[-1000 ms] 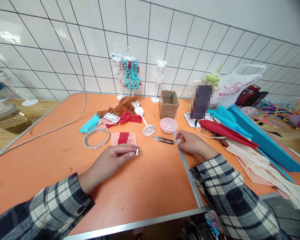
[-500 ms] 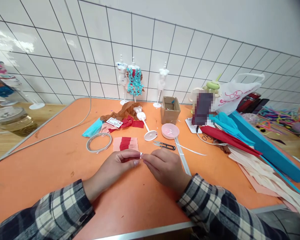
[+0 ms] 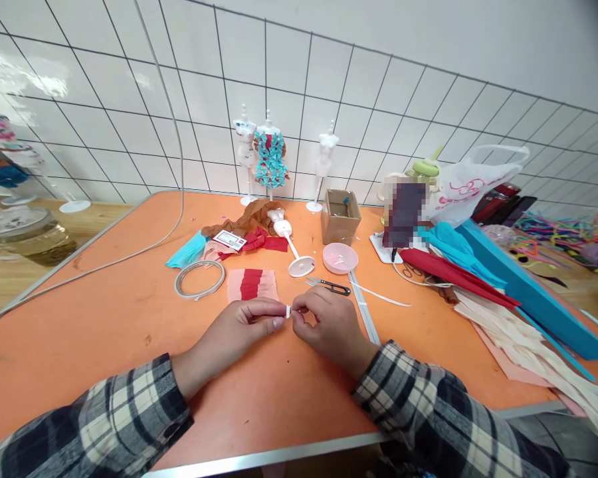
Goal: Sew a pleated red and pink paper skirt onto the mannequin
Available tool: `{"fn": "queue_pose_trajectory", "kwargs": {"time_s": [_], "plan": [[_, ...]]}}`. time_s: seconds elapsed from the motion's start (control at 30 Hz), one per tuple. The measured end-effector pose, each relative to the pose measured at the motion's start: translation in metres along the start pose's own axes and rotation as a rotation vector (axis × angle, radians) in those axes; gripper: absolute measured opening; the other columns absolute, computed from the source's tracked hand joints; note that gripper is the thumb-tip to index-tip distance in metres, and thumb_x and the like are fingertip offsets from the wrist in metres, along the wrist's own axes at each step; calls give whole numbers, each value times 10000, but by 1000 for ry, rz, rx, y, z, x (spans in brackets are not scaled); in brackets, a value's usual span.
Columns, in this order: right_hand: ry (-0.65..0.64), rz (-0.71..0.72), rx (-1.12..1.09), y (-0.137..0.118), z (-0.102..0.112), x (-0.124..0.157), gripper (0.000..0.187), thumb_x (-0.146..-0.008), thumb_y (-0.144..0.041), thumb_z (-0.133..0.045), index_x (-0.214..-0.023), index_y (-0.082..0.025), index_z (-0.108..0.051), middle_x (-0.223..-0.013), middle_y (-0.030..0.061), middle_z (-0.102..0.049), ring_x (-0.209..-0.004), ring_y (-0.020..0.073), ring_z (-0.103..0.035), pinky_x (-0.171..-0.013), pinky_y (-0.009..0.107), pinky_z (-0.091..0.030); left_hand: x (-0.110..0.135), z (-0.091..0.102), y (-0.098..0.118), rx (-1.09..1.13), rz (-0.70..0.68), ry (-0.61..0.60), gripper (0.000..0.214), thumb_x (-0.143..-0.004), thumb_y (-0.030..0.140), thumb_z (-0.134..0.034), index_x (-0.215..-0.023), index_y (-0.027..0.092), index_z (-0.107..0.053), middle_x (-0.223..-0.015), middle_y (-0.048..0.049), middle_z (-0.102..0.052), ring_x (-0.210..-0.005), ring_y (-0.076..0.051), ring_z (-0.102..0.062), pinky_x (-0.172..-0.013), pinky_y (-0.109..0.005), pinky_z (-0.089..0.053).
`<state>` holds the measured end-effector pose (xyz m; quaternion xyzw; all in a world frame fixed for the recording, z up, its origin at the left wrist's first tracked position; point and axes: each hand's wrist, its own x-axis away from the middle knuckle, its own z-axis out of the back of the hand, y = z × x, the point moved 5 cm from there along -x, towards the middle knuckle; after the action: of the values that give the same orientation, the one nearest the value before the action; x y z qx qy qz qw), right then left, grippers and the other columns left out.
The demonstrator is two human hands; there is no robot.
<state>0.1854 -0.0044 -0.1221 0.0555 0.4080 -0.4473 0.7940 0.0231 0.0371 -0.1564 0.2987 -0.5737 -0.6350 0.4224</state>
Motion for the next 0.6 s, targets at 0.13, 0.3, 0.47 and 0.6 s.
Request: {"fn": "queue_pose_trajectory", "kwargs": {"time_s": [0.13,0.3,0.47,0.6], "plan": [[-4,41,-54,2,3,-1,108,-909,-198,-567,-900,-203,-675,-797,22,-706,-732,138,-643,-662,255,-468,0,1,-3,89,46,37,289,-722,401,-781,-949,225,-810,-1041,-63,-785,-895,-220,-687,-841,-334,-534],[-90,154,29,0,6,4,149,-945,-213,-578,-1003,-234,-714,-869,36,-743,-783,141,-669,-734,257,-490,0,-1,-7,180,86,-3,327,-713,408,-793,-974,211,-806,-1020,-72,-789,-880,-213,-689,-795,-312,-545],[-104,-8,-131,4,4,3,120,-915,-217,-606,-907,-216,-725,-841,28,-740,-746,130,-656,-687,246,-487,1,-4,1,11,-16,-79,272,-785,383,-730,-1001,234,-803,-1078,-60,-782,-1009,-239,-696,-915,-344,-527],[-103,-214,-229,11,-5,3,94,-885,-232,-647,-858,-206,-733,-715,-9,-696,-622,113,-592,-560,241,-423,-1,-3,5,-120,-100,-33,258,-797,366,-711,-1002,237,-800,-1082,-54,-780,-1033,-242,-698,-943,-343,-518]]}}
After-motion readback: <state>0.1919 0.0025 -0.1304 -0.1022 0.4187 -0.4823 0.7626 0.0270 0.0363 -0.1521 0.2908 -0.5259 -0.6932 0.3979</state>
